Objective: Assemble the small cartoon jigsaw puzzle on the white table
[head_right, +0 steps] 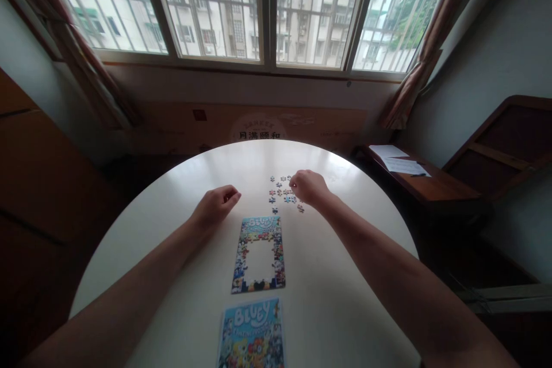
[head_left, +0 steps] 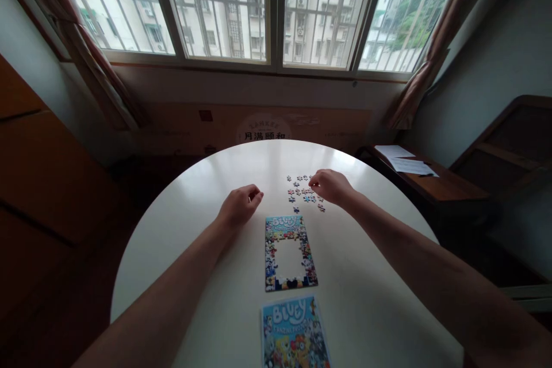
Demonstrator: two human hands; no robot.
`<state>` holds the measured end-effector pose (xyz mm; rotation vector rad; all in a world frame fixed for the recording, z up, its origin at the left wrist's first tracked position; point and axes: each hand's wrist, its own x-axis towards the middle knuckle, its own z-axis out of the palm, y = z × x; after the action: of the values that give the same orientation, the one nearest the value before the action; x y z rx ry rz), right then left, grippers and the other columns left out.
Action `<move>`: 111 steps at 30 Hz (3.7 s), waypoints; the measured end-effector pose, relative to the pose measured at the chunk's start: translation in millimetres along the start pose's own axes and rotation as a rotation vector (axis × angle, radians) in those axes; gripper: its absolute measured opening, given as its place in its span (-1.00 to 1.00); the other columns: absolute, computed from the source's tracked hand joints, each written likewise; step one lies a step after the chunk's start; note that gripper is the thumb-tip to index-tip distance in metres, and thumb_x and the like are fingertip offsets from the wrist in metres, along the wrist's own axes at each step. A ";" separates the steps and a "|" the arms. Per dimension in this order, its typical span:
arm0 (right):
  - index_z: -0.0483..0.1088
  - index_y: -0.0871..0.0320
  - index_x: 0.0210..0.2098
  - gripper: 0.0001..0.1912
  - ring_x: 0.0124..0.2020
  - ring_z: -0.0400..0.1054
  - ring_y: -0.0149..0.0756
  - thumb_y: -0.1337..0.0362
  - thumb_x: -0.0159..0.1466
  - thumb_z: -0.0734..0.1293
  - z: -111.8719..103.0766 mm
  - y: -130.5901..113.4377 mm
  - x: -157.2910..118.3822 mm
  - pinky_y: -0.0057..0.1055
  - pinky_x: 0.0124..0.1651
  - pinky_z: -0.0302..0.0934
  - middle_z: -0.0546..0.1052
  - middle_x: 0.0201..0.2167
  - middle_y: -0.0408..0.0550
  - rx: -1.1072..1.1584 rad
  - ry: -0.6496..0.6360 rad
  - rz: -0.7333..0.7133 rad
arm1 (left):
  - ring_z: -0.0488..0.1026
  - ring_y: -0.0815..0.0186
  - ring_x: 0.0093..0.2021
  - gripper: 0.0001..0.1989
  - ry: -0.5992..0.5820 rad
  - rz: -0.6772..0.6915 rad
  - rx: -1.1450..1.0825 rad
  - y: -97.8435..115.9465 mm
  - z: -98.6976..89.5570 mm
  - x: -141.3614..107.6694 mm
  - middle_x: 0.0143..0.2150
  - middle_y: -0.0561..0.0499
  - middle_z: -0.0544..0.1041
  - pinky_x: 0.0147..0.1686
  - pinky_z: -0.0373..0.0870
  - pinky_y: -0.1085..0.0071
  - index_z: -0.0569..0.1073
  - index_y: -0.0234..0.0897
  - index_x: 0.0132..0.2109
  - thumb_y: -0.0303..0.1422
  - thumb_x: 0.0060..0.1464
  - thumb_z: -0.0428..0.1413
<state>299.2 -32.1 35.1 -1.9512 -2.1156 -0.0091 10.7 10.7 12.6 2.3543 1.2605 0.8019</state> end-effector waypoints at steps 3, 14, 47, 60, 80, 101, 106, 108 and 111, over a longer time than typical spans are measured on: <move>0.66 0.06 -0.26 -0.82 -0.16 0.49 -0.23 0.34 0.23 0.38 2.4 1.0 17.3 -0.49 -0.23 0.26 0.65 -0.22 -0.07 -0.028 -0.094 0.039 | 0.40 0.29 -0.41 -0.75 0.011 -0.006 -0.006 -2.2 1.9 -0.4 -0.41 -0.01 0.53 -0.34 0.23 0.37 0.45 -0.24 -0.36 -0.21 0.17 0.01; 0.67 0.00 -0.21 -0.82 -0.19 0.50 -0.28 0.26 0.19 0.45 8.5 -0.4 35.5 -0.52 -0.25 0.24 0.66 -0.23 -0.13 -0.034 -0.289 0.112 | 0.44 0.25 -0.36 -0.77 0.024 -0.023 0.016 -7.0 3.8 -0.2 -0.36 -0.03 0.56 -0.33 0.25 0.36 0.48 -0.24 -0.34 -0.23 0.18 0.04; 0.48 0.21 -0.03 -0.71 -0.07 0.45 -0.25 0.13 0.39 0.37 10.5 9.3 53.5 -0.18 0.05 0.38 0.54 -0.06 0.00 0.028 -0.398 0.163 | 0.48 0.24 -0.34 -0.78 -0.033 -0.001 -0.020 -3.7 1.6 -3.0 -0.32 -0.05 0.60 -0.34 0.29 0.34 0.50 -0.24 -0.33 -0.26 0.18 0.04; 0.65 0.13 -0.20 -0.75 -0.21 0.47 -0.27 0.27 0.10 0.49 17.8 11.2 58.6 -0.49 -0.21 0.25 0.63 -0.26 -0.07 0.072 -0.357 0.199 | 0.46 0.25 -0.36 -0.81 -0.037 0.011 -0.005 0.8 2.5 -1.8 -0.32 -0.06 0.59 -0.30 0.28 0.33 0.55 -0.27 -0.28 -0.30 0.19 0.07; 0.55 0.19 -0.23 -0.73 -0.33 0.45 -0.38 0.17 0.13 0.52 12.7 -55.7 -65.1 -0.46 -0.26 0.33 0.60 -0.34 -0.06 0.899 -0.362 -0.096 | 0.40 0.32 -0.36 -0.88 -0.312 0.312 -0.005 16.3 1.5 -11.1 -0.34 0.01 0.54 -0.35 0.25 0.36 0.55 -0.21 -0.31 -0.26 0.07 0.21; 0.61 -0.03 -0.32 -0.95 -0.31 0.41 -0.35 0.19 0.22 0.46 31.2 -69.2 -90.7 -0.39 -0.23 0.22 0.56 -0.32 -0.14 0.391 -0.124 -0.151 | 0.32 0.35 -0.44 -0.83 -0.412 0.282 -0.045 13.2 11.5 -11.7 -0.42 0.06 0.49 -0.43 0.15 0.37 0.49 -0.21 -0.40 -0.25 -0.02 0.28; 0.60 -0.01 -0.32 -0.90 -0.28 0.42 -0.32 0.14 0.24 0.46 33.9 -76.8 -95.3 -0.36 -0.20 0.24 0.58 -0.31 -0.12 0.389 -0.089 -0.079 | 0.31 0.35 -0.43 -0.82 -0.414 0.269 -0.009 14.1 11.1 -12.5 -0.42 0.06 0.49 -0.42 0.14 0.37 0.48 -0.21 -0.40 -0.24 -0.01 0.27; 0.60 -0.02 -0.32 -0.91 -0.25 0.43 -0.29 0.14 0.24 0.45 34.3 -80.4 -96.6 -0.34 -0.18 0.24 0.58 -0.31 -0.12 0.367 -0.080 -0.048 | 0.31 0.35 -0.44 -0.82 -0.409 0.273 -0.005 13.2 11.8 -12.5 -0.42 0.06 0.48 -0.43 0.13 0.36 0.47 -0.21 -0.41 -0.23 0.00 0.27; 0.60 -0.02 -0.32 -0.92 -0.21 0.43 -0.25 0.15 0.23 0.46 33.9 -84.2 -98.2 -0.32 -0.17 0.23 0.59 -0.30 -0.11 0.328 -0.073 -0.016 | 0.31 0.35 -0.44 -0.81 -0.398 0.282 -0.008 11.4 13.4 -12.2 -0.42 0.05 0.48 -0.43 0.13 0.37 0.46 -0.20 -0.42 -0.22 -0.01 0.26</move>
<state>216.4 -130.2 -2.4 -1.7637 -2.0242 0.3864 21.1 -6.3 4.5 2.5528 0.7741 0.3794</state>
